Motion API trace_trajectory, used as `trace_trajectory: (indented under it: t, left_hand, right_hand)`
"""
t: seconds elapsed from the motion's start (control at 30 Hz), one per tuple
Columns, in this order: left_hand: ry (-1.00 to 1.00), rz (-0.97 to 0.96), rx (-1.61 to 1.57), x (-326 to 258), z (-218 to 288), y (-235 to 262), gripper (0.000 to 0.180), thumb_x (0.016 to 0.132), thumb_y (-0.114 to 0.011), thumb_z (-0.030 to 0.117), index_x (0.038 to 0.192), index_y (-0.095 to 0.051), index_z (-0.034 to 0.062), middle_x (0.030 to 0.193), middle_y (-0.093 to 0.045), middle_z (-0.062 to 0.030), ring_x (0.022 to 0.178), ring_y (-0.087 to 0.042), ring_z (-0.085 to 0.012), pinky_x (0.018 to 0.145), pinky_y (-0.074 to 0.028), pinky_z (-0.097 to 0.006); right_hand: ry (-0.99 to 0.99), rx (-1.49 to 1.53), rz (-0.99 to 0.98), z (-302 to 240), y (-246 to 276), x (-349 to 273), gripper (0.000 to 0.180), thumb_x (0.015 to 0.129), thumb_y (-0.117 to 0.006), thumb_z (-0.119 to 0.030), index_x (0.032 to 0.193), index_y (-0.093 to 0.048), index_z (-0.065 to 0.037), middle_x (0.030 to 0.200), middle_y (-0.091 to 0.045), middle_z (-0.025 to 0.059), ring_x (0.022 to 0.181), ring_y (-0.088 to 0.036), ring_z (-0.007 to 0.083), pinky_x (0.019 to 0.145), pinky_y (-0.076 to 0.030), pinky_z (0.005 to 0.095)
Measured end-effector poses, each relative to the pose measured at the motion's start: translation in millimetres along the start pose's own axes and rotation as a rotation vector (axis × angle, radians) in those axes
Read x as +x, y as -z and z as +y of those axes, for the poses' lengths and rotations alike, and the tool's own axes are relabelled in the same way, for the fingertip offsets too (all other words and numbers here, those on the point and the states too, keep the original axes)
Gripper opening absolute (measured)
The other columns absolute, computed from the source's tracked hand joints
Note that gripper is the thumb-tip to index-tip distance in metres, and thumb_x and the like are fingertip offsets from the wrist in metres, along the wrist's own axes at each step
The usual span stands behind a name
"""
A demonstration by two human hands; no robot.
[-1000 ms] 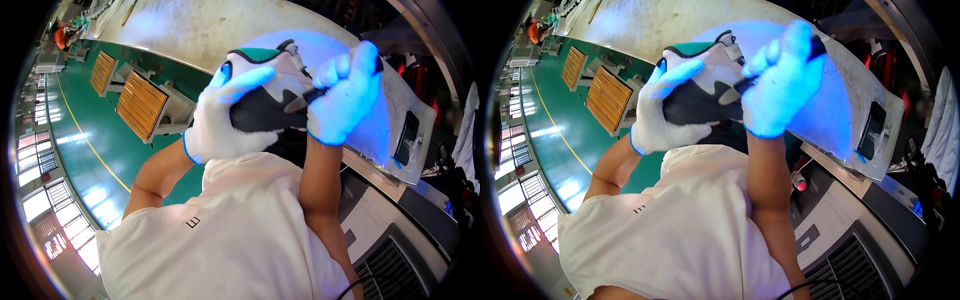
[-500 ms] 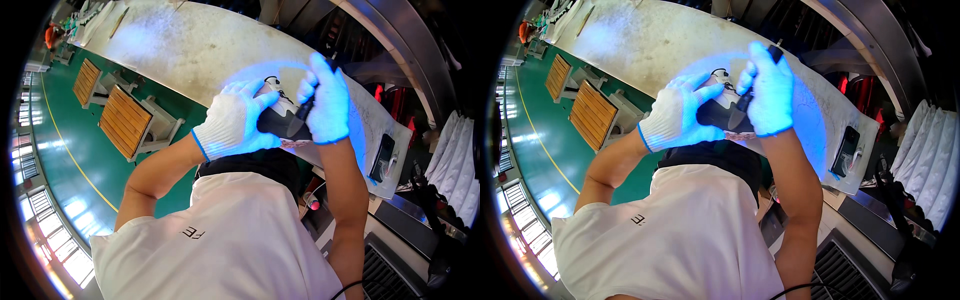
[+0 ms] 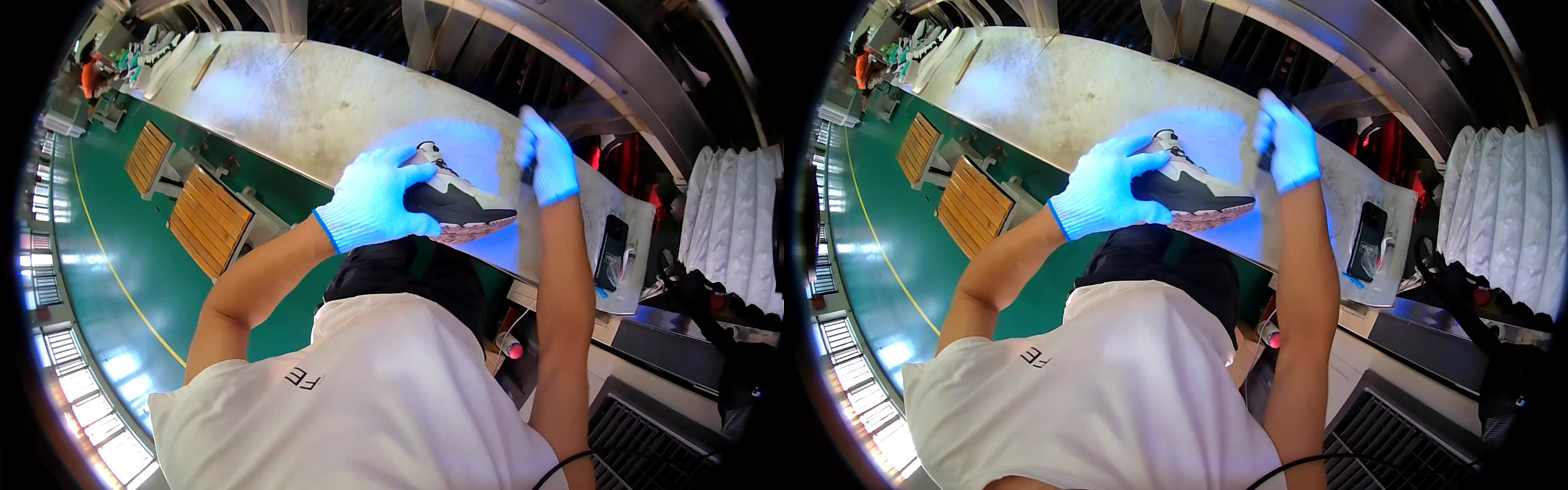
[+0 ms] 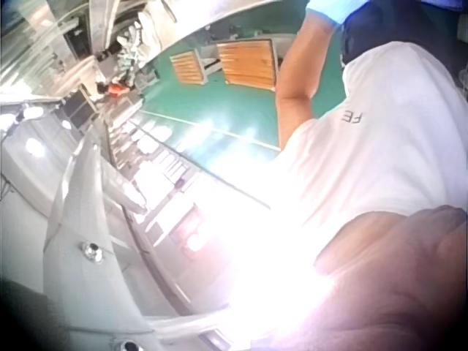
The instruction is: The person uses a small black tool to scrape and clean the surface of a white and teal sneaker on a metal workbench. They repeatedly rub the tool along the shoe's upper and sole, rotating the shoe to access different areas, and occasionally wipe the surface with gloved hands.
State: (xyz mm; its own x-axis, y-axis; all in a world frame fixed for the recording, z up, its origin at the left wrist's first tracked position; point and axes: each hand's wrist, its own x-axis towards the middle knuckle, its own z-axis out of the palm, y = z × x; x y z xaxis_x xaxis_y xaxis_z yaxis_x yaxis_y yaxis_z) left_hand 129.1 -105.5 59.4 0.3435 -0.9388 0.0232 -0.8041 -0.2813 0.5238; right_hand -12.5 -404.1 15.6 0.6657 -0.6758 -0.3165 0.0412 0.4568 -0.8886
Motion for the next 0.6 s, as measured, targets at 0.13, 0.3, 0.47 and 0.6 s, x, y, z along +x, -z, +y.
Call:
trace_trajectory:
  t: [0.13,0.3,0.47,0.6]
  left_hand:
    - [-0.264,0.078,0.115,9,28,-10,0.088,0.069,-0.097,0.044,0.143,-0.068,0.0068,0.157,-0.057,-0.0275,0.143,-0.057,-0.0507,0.115,-0.051,-0.059]
    - [-0.294,-0.166,0.056,62,78,-46,0.062,0.072,-0.095,0.032,0.124,-0.072,0.0059,0.115,-0.072,-0.0214,0.107,-0.07,-0.0442,0.097,-0.057,-0.052]
    - [-0.488,0.109,-0.136,23,94,51,0.068,0.065,-0.104,0.026,0.124,-0.074,0.0096,0.117,-0.075,-0.0162,0.108,-0.076,-0.0407,0.094,-0.062,-0.045]
    - [-0.557,0.205,-0.002,1,13,22,0.065,0.066,-0.105,0.023,0.123,-0.075,0.0107,0.114,-0.077,-0.0148,0.105,-0.079,-0.0384,0.094,-0.063,-0.044]
  right_hand:
    - [0.057,-0.073,0.276,51,59,-76,0.032,0.111,-0.072,-0.032,0.086,-0.06,-0.016,0.063,-0.053,-0.0004,0.047,-0.052,0.0139,0.045,-0.041,0.0307]
    - [0.221,-0.049,0.242,69,57,-115,0.017,0.109,-0.071,-0.024,0.109,-0.066,-0.007,0.069,-0.058,0.0028,0.05,-0.055,0.0153,0.045,-0.045,0.0323]
    - [0.011,-0.183,-0.058,41,68,-95,0.031,0.105,-0.077,-0.036,0.108,-0.074,-0.005,0.065,-0.062,0.006,0.047,-0.057,0.0169,0.045,-0.046,0.0337]
    - [0.15,-0.227,-0.14,7,66,-97,0.026,0.101,-0.082,-0.031,0.113,-0.079,-0.008,0.068,-0.063,0.001,0.049,-0.055,0.0101,0.046,-0.042,0.0286]
